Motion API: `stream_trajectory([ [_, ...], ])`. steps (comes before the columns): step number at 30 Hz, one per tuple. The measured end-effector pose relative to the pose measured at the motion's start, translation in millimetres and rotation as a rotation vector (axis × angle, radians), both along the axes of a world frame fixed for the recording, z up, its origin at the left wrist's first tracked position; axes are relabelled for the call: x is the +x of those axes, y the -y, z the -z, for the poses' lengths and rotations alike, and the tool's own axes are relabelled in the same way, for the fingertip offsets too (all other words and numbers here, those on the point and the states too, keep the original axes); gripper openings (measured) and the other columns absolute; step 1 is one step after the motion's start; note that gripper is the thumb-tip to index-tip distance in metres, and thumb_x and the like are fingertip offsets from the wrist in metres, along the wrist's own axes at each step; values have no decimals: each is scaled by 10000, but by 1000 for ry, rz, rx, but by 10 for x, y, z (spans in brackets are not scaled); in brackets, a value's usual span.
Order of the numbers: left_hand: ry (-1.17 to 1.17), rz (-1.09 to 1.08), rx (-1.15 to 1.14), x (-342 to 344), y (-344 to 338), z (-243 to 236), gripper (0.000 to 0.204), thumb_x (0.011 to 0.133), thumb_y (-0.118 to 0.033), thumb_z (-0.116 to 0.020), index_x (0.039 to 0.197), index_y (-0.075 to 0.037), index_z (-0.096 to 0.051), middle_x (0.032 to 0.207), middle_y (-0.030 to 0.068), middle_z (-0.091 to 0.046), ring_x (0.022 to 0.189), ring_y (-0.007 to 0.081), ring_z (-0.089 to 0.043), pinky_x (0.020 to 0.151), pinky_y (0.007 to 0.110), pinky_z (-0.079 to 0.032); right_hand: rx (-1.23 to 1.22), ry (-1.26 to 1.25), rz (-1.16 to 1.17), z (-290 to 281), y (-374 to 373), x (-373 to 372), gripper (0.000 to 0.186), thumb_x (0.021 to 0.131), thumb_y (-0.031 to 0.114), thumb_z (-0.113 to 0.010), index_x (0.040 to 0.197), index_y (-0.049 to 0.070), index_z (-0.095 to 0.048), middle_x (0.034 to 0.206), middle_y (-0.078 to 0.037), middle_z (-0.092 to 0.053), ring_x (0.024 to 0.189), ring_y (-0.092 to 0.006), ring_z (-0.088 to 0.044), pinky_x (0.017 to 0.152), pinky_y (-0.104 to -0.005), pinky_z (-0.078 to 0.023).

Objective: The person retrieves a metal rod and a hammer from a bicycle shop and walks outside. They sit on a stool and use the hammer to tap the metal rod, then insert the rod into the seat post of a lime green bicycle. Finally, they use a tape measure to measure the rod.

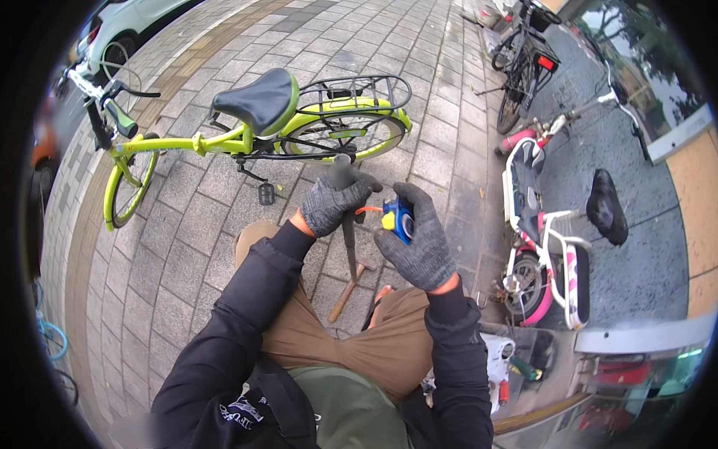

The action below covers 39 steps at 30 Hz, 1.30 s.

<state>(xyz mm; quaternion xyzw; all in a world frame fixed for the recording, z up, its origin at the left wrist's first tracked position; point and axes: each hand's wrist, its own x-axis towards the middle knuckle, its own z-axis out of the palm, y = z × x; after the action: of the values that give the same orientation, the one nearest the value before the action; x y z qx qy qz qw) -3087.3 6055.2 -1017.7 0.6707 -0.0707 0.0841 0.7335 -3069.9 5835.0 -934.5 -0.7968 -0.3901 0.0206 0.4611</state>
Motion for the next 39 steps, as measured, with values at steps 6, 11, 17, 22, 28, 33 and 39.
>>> stream_trajectory([
  [6, -245, 46, -95, -177, -34, -197, 333, 953, -308, -757, 1111, -23, -692, 795, 45, -660, 616, 127, -644, 578, 283, -558, 43, -76, 35, 101, -309, 276, 689, 780, 214, -917, 1301, 14, -513, 1140, -112, -628, 1035, -187, -624, 920, -348, -545],
  [11, -259, 26, -40, -134, -55, -295, 321, 955, -294, -757, 1118, -21, -711, 812, 45, -675, 629, 118, -642, 570, 273, -534, 47, -116, -58, 151, -274, 402, 671, 754, 231, -946, 1243, 23, -536, 1103, -102, -627, 1010, -176, -627, 903, -341, -549],
  [17, -110, 4, 47, -5, -37, -168, 311, 940, -258, -782, 1123, -13, -725, 907, 53, -717, 768, 86, -643, 682, 260, -529, -71, -84, -83, 111, -195, 438, 662, 771, 243, -928, 1257, 23, -537, 1116, -111, -631, 1029, -189, -635, 920, -350, -547],
  [22, -163, -44, -145, -29, -81, -198, 274, 935, -197, -785, 1098, -6, -674, 887, 48, -676, 707, 120, -659, 626, 276, -545, -114, -116, -78, 272, -27, 541, 601, 852, 195, -829, 1348, 42, -526, 1178, -125, -636, 1091, -224, -636, 960, -372, -528],
  [28, -177, -164, -315, -31, -223, -236, 340, 938, -295, -776, 1132, -24, -712, 839, 38, -677, 633, 113, -646, 570, 290, -540, -333, -381, 79, 787, 743, 716, 294, 962, 216, -687, 1177, 17, -672, 950, -106, -688, 884, -176, -654, 809, -344, -529],
  [33, -99, -171, -385, 27, -312, -129, 435, 929, -389, -782, 1184, -52, -682, 817, 8, -619, 605, 105, -585, 570, 281, -516, -140, -497, 116, 934, 706, 375, 218, 1018, 178, -632, 1116, -2, -706, 945, -86, -714, 851, -157, -651, 777, -326, -528],
  [39, 114, -37, -742, 50, -346, -115, 718, 887, -693, -690, 1256, -85, -592, 797, -13, -534, 636, 118, -528, 621, 319, -499, 217, -647, 194, 823, 94, -20, 194, 1030, 133, -637, 1136, -15, -704, 943, -57, -720, 850, -114, -637, 765, -290, -524],
])
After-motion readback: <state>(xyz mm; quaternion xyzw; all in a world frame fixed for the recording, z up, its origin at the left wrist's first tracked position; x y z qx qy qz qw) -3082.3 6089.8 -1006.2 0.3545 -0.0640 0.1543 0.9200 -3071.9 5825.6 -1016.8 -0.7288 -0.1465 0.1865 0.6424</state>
